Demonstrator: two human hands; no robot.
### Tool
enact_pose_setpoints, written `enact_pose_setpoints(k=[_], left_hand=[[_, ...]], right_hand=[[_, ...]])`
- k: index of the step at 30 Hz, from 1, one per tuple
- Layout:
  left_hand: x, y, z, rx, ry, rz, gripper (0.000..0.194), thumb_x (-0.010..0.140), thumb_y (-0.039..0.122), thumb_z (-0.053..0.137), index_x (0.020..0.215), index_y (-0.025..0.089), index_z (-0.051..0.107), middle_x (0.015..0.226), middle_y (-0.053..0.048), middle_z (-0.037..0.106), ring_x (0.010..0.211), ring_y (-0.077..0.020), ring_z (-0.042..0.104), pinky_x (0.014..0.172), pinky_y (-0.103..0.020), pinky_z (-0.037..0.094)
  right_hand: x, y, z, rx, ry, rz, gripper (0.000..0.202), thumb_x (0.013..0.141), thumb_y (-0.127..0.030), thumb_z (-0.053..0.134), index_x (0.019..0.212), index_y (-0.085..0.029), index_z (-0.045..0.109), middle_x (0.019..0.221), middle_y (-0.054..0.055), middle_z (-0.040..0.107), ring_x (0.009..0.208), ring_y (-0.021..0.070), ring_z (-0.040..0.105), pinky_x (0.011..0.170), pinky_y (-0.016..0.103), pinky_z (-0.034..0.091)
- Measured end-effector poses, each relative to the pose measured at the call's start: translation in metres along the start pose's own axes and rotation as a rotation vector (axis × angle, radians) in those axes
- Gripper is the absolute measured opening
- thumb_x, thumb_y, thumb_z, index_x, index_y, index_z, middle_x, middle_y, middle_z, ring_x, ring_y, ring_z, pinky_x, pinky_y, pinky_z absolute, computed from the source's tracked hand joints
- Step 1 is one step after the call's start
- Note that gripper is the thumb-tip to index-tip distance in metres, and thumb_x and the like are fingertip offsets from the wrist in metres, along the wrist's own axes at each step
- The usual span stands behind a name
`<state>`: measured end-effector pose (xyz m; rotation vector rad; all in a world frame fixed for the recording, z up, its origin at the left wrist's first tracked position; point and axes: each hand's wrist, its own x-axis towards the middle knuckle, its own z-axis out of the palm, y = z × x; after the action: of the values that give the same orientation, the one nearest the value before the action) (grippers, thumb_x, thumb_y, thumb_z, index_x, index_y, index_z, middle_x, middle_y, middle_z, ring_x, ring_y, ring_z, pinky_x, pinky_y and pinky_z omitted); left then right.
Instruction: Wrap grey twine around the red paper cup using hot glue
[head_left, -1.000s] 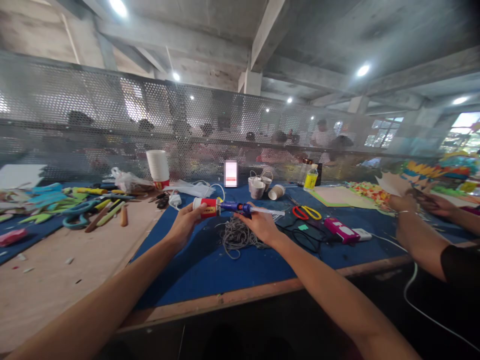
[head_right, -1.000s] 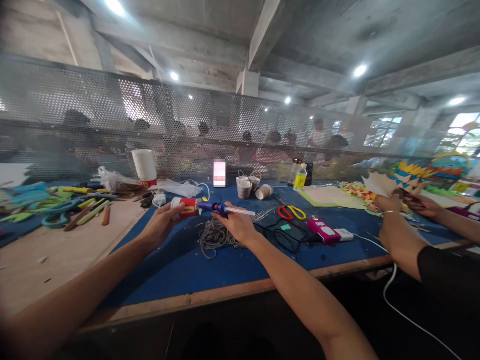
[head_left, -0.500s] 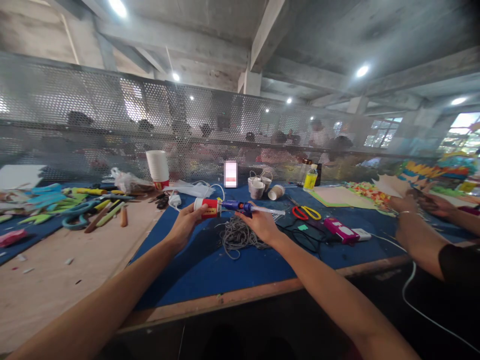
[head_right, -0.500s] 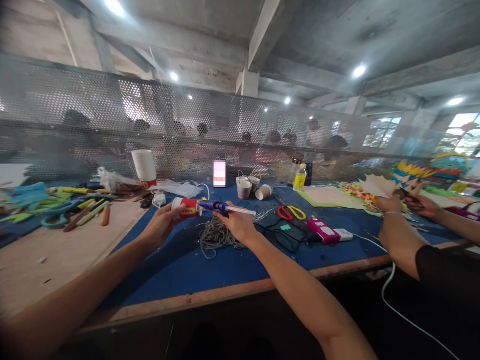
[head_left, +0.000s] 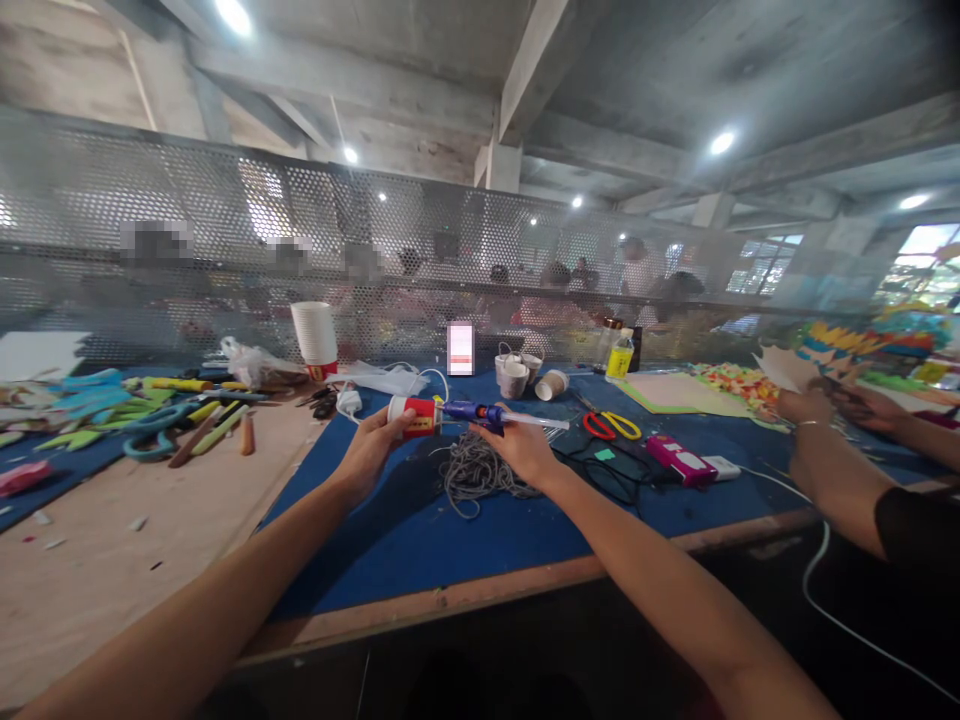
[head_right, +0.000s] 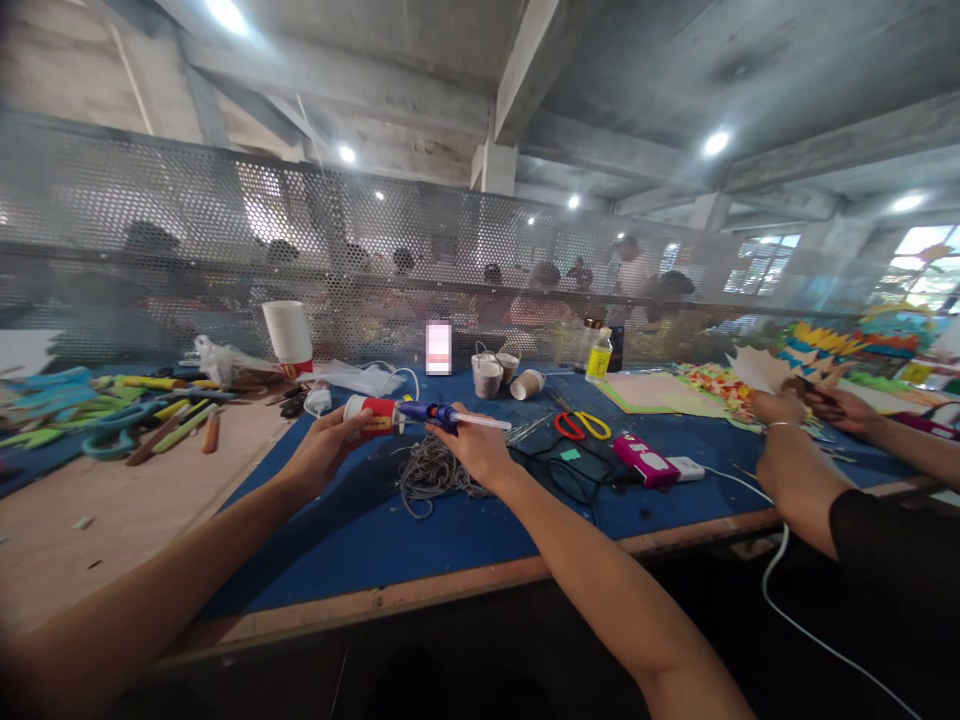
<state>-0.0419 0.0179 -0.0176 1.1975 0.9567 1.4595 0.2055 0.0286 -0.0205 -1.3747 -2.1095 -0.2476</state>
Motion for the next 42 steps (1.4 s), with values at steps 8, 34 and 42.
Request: enact_pose_setpoints(k=[8, 34, 42], left_hand=[[0.0004, 0.0011, 0.0002, -0.028, 0.024, 0.011, 0.030, 0.075, 0.039, 0.084, 0.093, 0.016, 0.078, 0.094, -0.009, 0.079, 0.085, -0.0228, 0.072, 0.079, -0.032, 0.053], [0.0054, -0.0032, -0.0067, -0.060, 0.029, 0.029, 0.040, 0.070, 0.046, 0.086, 0.095, 0.016, 0.076, 0.088, -0.008, 0.079, 0.078, -0.0219, 0.072, 0.071, -0.030, 0.052], [0.0066, -0.0041, -0.0077, -0.077, 0.026, 0.001, 0.037, 0.072, 0.044, 0.086, 0.094, 0.016, 0.076, 0.089, -0.008, 0.079, 0.079, -0.0210, 0.072, 0.074, -0.030, 0.052]], right_hand=[[-0.0024, -0.0033, -0.0042, 0.084, 0.003, -0.046, 0.036, 0.098, -0.056, 0.058, 0.105, -0.021, 0.066, 0.086, 0.004, 0.075, 0.082, 0.0233, 0.071, 0.069, 0.026, 0.042], [-0.0048, -0.0042, -0.0064, 0.090, -0.055, -0.083, 0.035, 0.098, -0.056, 0.059, 0.105, -0.022, 0.063, 0.086, 0.003, 0.074, 0.082, 0.0222, 0.070, 0.067, 0.025, 0.039], [-0.0052, -0.0038, -0.0051, 0.109, -0.008, -0.103, 0.033, 0.098, -0.054, 0.059, 0.104, -0.022, 0.065, 0.084, 0.003, 0.074, 0.080, 0.0220, 0.070, 0.067, 0.025, 0.040]])
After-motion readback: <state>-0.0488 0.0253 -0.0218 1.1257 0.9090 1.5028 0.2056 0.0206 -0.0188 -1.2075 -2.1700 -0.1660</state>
